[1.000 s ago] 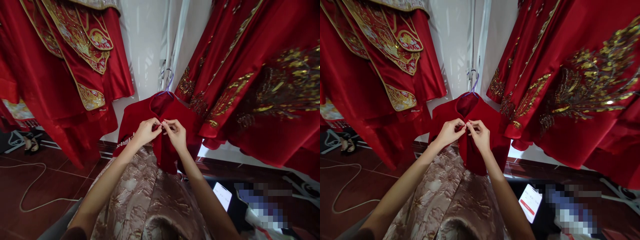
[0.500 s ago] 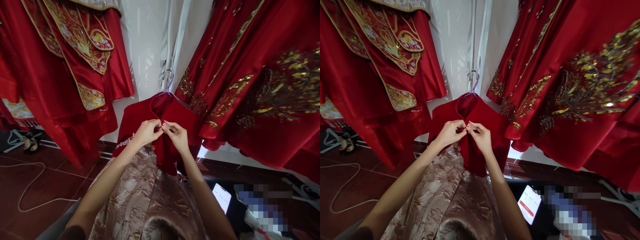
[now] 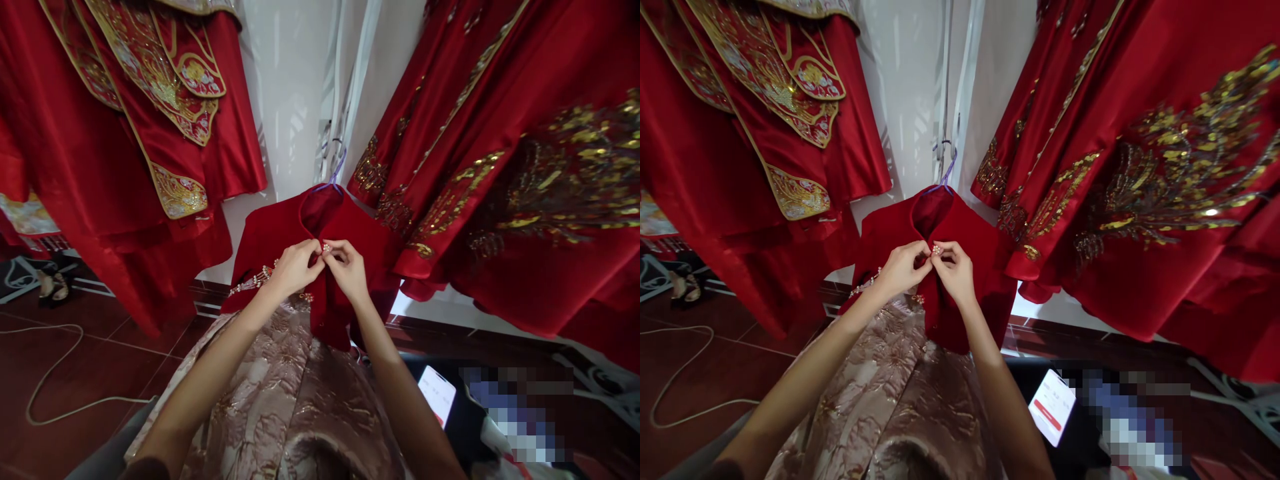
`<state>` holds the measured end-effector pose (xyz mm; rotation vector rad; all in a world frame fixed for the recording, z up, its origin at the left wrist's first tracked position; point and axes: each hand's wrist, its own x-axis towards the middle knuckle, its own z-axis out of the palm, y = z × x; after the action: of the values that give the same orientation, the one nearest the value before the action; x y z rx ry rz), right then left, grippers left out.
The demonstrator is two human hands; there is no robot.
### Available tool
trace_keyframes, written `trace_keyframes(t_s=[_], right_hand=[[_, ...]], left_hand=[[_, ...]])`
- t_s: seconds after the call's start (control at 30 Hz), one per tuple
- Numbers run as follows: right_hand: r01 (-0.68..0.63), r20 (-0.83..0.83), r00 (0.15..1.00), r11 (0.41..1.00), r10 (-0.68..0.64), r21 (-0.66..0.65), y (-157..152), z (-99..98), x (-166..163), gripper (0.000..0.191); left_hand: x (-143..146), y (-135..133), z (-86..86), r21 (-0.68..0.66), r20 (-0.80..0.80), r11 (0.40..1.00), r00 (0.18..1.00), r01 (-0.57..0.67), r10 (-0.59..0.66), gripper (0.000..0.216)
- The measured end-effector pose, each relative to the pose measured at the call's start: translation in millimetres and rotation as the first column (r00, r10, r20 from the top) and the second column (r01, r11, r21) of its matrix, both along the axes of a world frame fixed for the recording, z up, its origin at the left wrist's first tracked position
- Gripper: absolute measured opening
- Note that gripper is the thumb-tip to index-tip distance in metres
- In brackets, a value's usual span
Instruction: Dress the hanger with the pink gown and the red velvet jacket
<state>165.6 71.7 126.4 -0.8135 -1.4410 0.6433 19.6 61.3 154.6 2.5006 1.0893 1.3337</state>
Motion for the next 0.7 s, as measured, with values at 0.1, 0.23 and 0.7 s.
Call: trace_keyframes(t_s=[0.1, 0.23, 0.7], right_hand=[[0.046, 0.006, 0.999, 0.999, -0.046, 0.003, 1.6, -7.8, -7.0, 0.026], [0.077, -0.021, 0.997, 0.997, -0.077, -0.017, -7.8, -35.6, -7.6, 0.040], [-0.014, 0.096, 0.994, 0.911, 0.059, -0.413, -29.6, -54.0, 18.9, 0.021]], left_hand=[[8.0, 0.0, -14.1, -0.068, 0.146, 0.998, 0.989, -0.003, 0.013, 0.005], [6.5, -5.3, -34.7, -0.181, 0.300, 0.974, 0.951, 0.137, -0.078, 0.023], [-99.2, -44.3, -121.9, -0.192, -0.014, 0.928, 0.947, -0.319, 0.322, 0.012]])
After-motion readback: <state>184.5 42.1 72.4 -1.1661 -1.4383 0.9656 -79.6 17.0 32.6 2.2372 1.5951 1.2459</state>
